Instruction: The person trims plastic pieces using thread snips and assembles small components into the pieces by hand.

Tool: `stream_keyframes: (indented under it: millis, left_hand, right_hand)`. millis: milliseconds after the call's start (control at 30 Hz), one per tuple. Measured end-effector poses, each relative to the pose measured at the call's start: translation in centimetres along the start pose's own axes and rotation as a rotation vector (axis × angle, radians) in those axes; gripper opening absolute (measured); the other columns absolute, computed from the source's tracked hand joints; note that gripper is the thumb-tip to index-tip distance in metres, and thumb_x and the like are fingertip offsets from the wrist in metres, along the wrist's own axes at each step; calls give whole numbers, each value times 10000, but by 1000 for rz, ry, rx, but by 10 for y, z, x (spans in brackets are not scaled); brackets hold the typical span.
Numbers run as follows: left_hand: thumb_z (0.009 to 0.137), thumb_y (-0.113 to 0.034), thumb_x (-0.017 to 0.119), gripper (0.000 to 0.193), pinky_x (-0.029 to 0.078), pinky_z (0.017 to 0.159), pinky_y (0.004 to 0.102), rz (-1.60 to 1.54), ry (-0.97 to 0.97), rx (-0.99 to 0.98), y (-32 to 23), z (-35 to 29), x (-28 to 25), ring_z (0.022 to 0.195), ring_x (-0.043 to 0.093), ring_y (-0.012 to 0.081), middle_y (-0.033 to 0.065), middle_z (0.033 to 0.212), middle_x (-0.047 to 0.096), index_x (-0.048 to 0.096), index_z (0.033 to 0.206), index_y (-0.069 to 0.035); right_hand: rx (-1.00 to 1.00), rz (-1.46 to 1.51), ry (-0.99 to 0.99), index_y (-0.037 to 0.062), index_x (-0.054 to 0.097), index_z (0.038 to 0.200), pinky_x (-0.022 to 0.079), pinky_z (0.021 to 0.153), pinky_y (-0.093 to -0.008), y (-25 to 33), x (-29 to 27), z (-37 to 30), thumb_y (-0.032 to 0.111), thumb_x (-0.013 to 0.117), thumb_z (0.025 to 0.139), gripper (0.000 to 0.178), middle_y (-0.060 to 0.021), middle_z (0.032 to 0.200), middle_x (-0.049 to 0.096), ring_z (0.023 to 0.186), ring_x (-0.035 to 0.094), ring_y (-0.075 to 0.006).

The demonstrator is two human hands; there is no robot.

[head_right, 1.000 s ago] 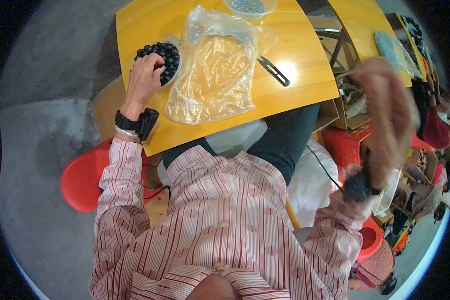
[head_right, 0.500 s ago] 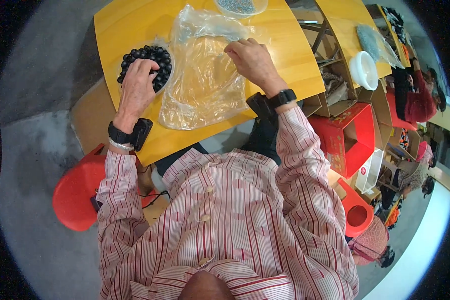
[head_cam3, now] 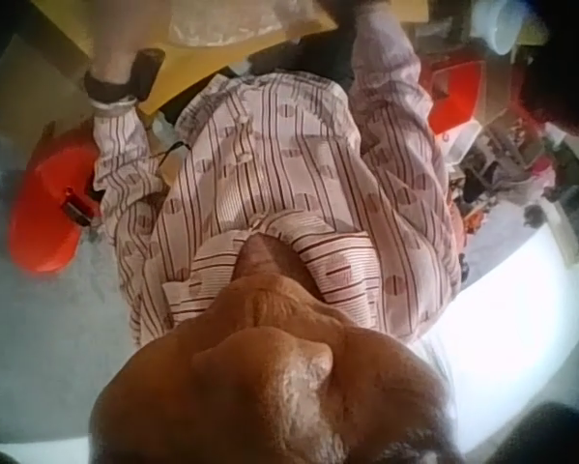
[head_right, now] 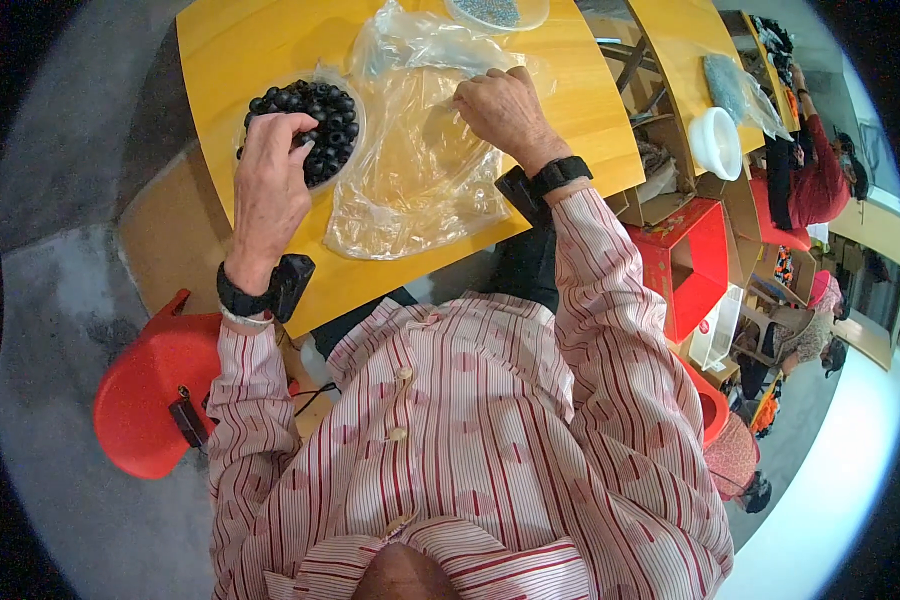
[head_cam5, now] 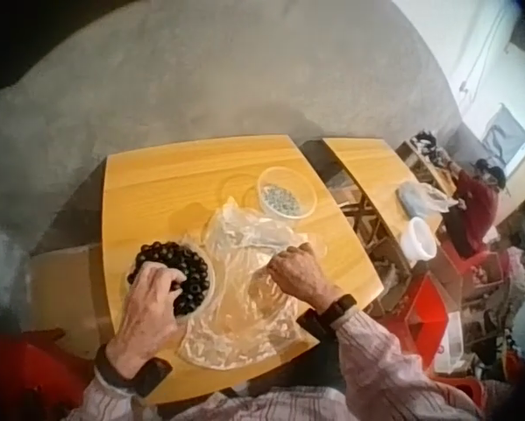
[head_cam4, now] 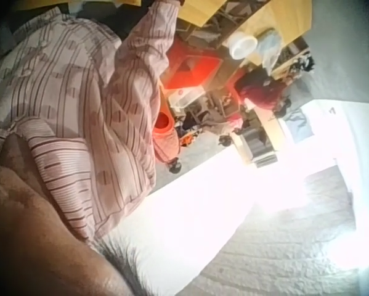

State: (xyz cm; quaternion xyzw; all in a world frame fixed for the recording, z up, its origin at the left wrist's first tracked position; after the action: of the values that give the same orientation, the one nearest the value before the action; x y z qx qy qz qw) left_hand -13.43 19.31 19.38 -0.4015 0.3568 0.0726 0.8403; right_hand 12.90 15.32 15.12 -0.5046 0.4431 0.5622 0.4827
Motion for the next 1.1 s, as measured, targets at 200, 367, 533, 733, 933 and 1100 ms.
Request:
stream_keyframes:
  millis: [200, 367, 533, 733, 933, 1100]
  left_hand:
    - [806, 69, 517, 205, 450, 727, 304, -117, -35, -135, -8, -14, -20, 813, 544, 238, 122, 953, 517, 539, 995, -7]
    - [811, 60, 528, 160, 450, 715, 250, -371, -58, -269, -8, -35, -28, 782, 540, 153, 79, 954, 526, 547, 956, -7]
    - [844, 41, 525, 156, 417, 770, 225, -774, -49, -397, -15, -52, -19, 834, 504, 104, 27, 953, 508, 523, 994, -1]
    - [874, 14, 516, 172, 394, 818, 216, -1086, -14, -511, -25, -71, -5, 877, 484, 88, 17, 957, 500, 498, 1045, -6]
    - [889, -13, 514, 202, 420, 816, 222, -1227, 18, -571, -33, -79, 7, 860, 509, 94, 32, 984, 521, 514, 1089, 19]
    - [893, -29, 523, 216, 431, 816, 230, -1283, 8, -605, -38, -87, 21, 852, 526, 102, 46, 1012, 540, 526, 1100, 33]
  right_hand:
    - [42, -24, 44, 86, 644, 847, 397, 781, -359, 0, -4, 0, 221, 595, 840, 145, -55, 758, 628, 781, 591, -213]
    - [45, 293, -131, 56, 640, 884, 457, 652, -323, 7, -45, -2, 135, 620, 814, 106, -64, 781, 642, 681, 585, -213]
    - [206, 689, -238, 41, 650, 942, 462, 619, -299, 6, -37, -17, 149, 626, 835, 154, -77, 790, 652, 669, 577, -185]
    - [272, 567, -125, 28, 645, 973, 475, 615, -289, -4, -20, -42, 199, 585, 879, 204, -111, 796, 653, 658, 605, -198]
    - [209, 447, -38, 48, 649, 953, 469, 598, -301, 3, -8, -50, 192, 597, 862, 178, -102, 758, 635, 661, 591, -208]
    - [55, 317, -145, 84, 655, 912, 454, 653, -327, 8, 3, -46, 203, 605, 841, 147, -65, 748, 635, 678, 584, -214]
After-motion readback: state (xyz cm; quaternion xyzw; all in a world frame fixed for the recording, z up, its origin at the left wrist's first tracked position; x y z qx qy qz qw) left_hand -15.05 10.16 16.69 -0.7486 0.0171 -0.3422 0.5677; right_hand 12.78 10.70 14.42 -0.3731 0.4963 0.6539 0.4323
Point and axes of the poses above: each hand's wrist, its own z-axis towards the middle knuckle, its own x-axis out of the palm, y = z × x, the point moved 3 cm from there along z, towards the middle knuckle
